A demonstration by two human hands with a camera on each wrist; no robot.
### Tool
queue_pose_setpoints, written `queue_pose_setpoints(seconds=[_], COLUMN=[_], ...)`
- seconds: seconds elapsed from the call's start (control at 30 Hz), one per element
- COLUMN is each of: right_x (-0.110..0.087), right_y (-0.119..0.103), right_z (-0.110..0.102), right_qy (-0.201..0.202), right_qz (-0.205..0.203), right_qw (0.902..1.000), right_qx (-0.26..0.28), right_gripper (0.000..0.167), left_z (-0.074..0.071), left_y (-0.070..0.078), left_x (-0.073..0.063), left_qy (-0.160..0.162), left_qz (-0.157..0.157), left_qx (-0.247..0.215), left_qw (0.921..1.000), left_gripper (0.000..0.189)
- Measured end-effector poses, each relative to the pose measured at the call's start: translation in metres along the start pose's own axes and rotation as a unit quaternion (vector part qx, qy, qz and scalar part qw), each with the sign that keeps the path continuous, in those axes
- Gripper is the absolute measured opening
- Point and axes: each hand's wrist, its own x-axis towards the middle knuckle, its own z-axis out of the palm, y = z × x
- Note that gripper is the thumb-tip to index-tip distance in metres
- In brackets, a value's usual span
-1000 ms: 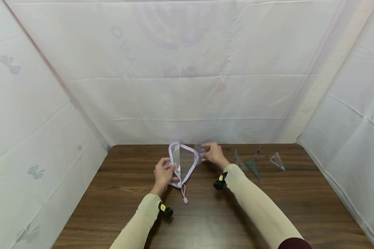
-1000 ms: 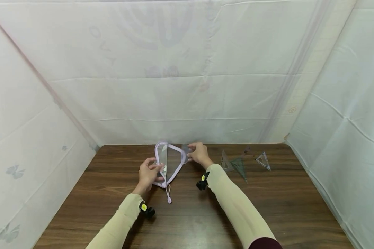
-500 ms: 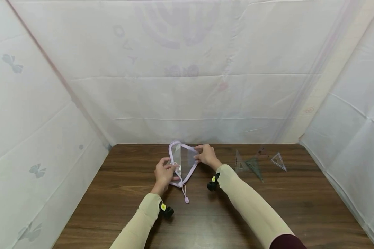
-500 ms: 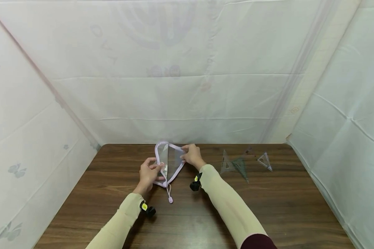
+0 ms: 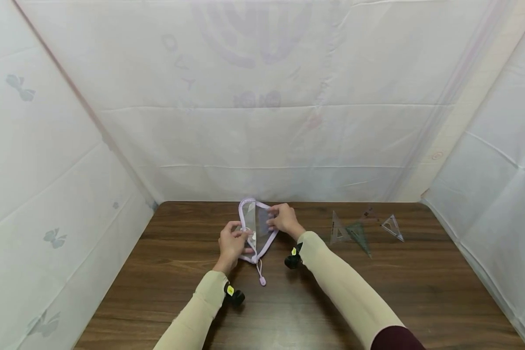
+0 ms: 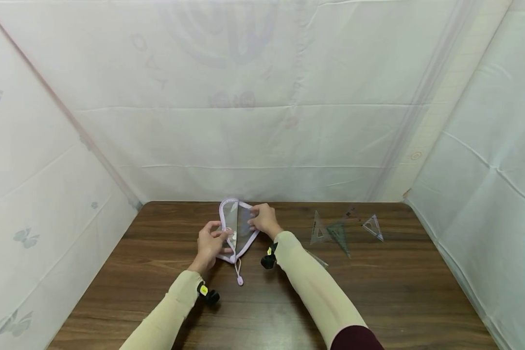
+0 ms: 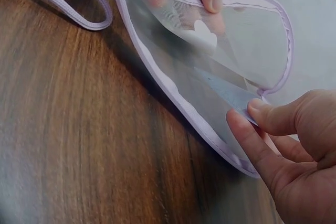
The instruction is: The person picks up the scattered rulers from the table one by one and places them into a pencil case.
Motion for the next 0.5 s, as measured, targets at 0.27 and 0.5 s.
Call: queue_pose_setpoints(seconds=[0.27,0.5], right_x=[-0.0002,0.0005], right_y=[0.0006,0.0002], right_z=[0.0073,0.0107], right_qy=[-0.004,-0.006], right_qz=[0.007,0.014], right_qw=[1.0000,0.9999], right_qx=[-0.002,-0.002], right_gripper=[0.045,0.045], left_z=[0.0003,0.0012], left_y=[-0.0018,-0.0025], left_x=[0.0007,0.0015], left_qy=[0.007,0.004], left_qz=[-0.005,-0.003], left_qx=[0.018,0.015], left_qw=[0.9998,0.9999], left_gripper=[0.031,0.031])
